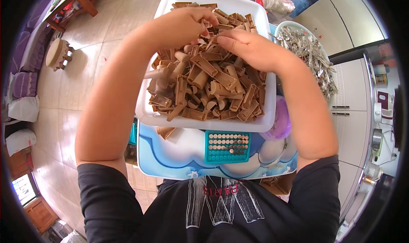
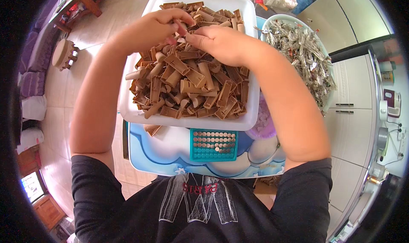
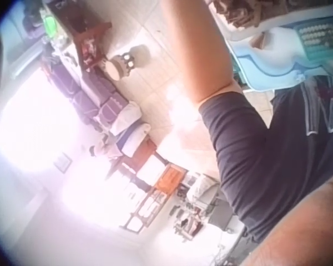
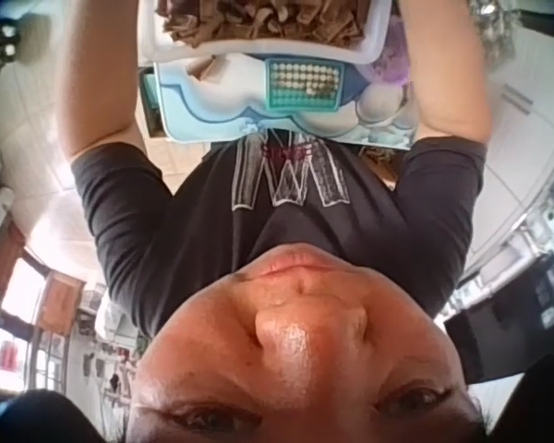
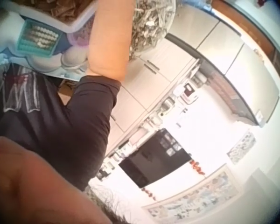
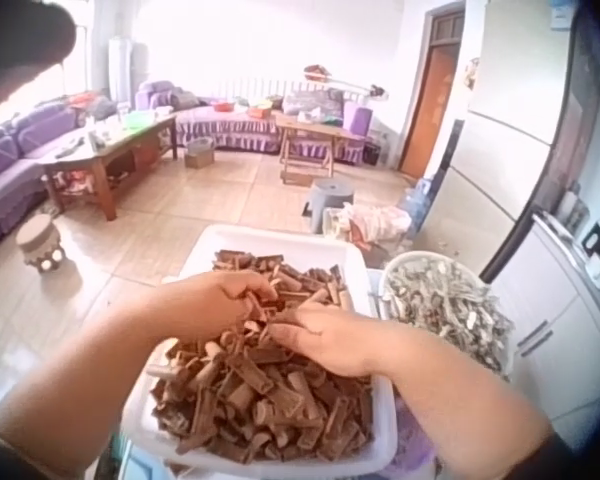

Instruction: The person assembles small plastic components by hand, inserting small pieces into a larger plastic base using a blue template.

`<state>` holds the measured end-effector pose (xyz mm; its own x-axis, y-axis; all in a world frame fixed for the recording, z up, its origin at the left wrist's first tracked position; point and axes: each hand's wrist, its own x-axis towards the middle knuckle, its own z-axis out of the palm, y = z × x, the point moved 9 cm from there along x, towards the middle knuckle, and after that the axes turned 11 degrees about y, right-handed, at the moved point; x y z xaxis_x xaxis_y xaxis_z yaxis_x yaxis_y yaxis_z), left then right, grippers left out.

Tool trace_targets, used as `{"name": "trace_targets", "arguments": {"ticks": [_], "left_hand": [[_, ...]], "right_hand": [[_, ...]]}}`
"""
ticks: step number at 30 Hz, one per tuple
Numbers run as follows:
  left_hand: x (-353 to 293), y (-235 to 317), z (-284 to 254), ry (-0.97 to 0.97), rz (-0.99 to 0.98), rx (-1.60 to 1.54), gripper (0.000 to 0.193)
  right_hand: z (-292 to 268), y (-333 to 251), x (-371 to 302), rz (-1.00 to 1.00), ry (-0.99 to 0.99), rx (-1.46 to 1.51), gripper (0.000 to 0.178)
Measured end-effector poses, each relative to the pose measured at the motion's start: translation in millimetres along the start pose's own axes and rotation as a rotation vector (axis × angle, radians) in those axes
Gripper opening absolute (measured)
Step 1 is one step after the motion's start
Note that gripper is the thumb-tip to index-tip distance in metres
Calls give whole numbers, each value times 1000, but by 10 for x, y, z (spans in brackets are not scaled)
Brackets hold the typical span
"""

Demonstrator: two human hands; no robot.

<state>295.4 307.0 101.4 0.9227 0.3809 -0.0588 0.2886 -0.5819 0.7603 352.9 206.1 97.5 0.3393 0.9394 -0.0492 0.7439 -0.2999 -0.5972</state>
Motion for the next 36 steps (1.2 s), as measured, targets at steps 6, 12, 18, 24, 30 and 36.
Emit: {"name": "trace_targets", "arguments": {"ticks": [6, 12, 18, 24, 30, 36], "left_hand": [[598, -302, -141, 214, 174, 11, 35], [692, -456, 50, 131, 6, 133, 37], [469, -512, 14, 8, -46, 134, 32], [114, -343, -50, 14, 19, -103, 30], [-507, -72, -63, 107, 34, -291, 25], [-888, 190, 50, 186, 256, -329, 23]], "right_hand": [[-184, 180, 693, -16, 113, 42, 59], [130, 525, 958, 188, 19, -20, 61], [187, 329, 714, 168, -114, -36, 67], [61, 80, 345, 59, -93, 52, 63], [-109, -232, -100, -98, -1, 230, 53], [-149, -541, -623, -319, 291, 88, 48]]}}
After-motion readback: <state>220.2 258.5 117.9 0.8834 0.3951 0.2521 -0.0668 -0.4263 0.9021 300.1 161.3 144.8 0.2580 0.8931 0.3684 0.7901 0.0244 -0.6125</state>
